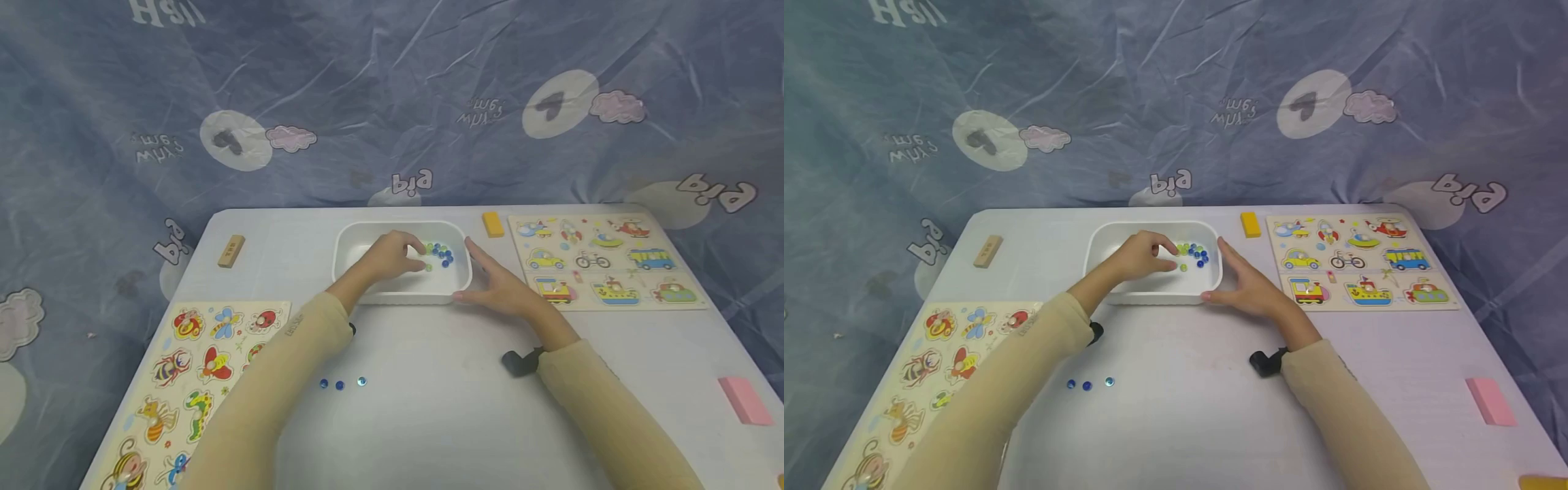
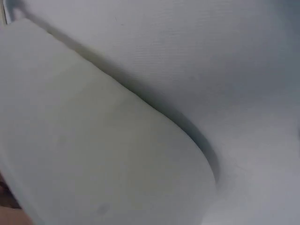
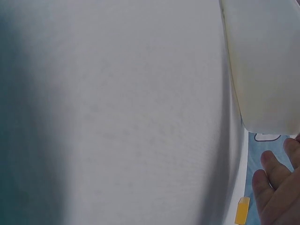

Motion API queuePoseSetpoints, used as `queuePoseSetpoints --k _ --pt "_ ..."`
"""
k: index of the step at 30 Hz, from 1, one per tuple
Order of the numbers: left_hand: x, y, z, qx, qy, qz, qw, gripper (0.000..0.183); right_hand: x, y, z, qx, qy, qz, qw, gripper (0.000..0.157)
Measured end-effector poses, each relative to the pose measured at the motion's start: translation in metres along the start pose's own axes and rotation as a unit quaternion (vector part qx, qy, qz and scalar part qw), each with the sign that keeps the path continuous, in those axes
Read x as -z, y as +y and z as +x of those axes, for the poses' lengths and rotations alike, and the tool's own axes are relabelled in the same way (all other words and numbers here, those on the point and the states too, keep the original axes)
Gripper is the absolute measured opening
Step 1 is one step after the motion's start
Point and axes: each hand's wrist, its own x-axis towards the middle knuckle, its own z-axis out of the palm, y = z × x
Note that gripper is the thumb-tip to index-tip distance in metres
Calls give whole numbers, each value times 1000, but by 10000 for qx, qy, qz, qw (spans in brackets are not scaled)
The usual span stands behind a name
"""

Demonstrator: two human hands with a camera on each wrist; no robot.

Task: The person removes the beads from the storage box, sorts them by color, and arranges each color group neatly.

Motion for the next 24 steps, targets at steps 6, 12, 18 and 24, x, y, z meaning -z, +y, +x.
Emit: queuePoseSetpoints --k 6,12,18,24 --pt "-11 1 16 65 -181 402 9990 31 1 -1 0 20 -7 -1 10000 111" --pt "-16 8 19 439 -224 602 9970 27 1 0 0 60 16 44 10000 110" --pt "-20 10 20 613 -179 815 9946 25 1 2 0 120 2 35 9999 110" --pt "-25 10 21 659 -172 916 9935 22 0 3 1 127 13 23 9999 111"
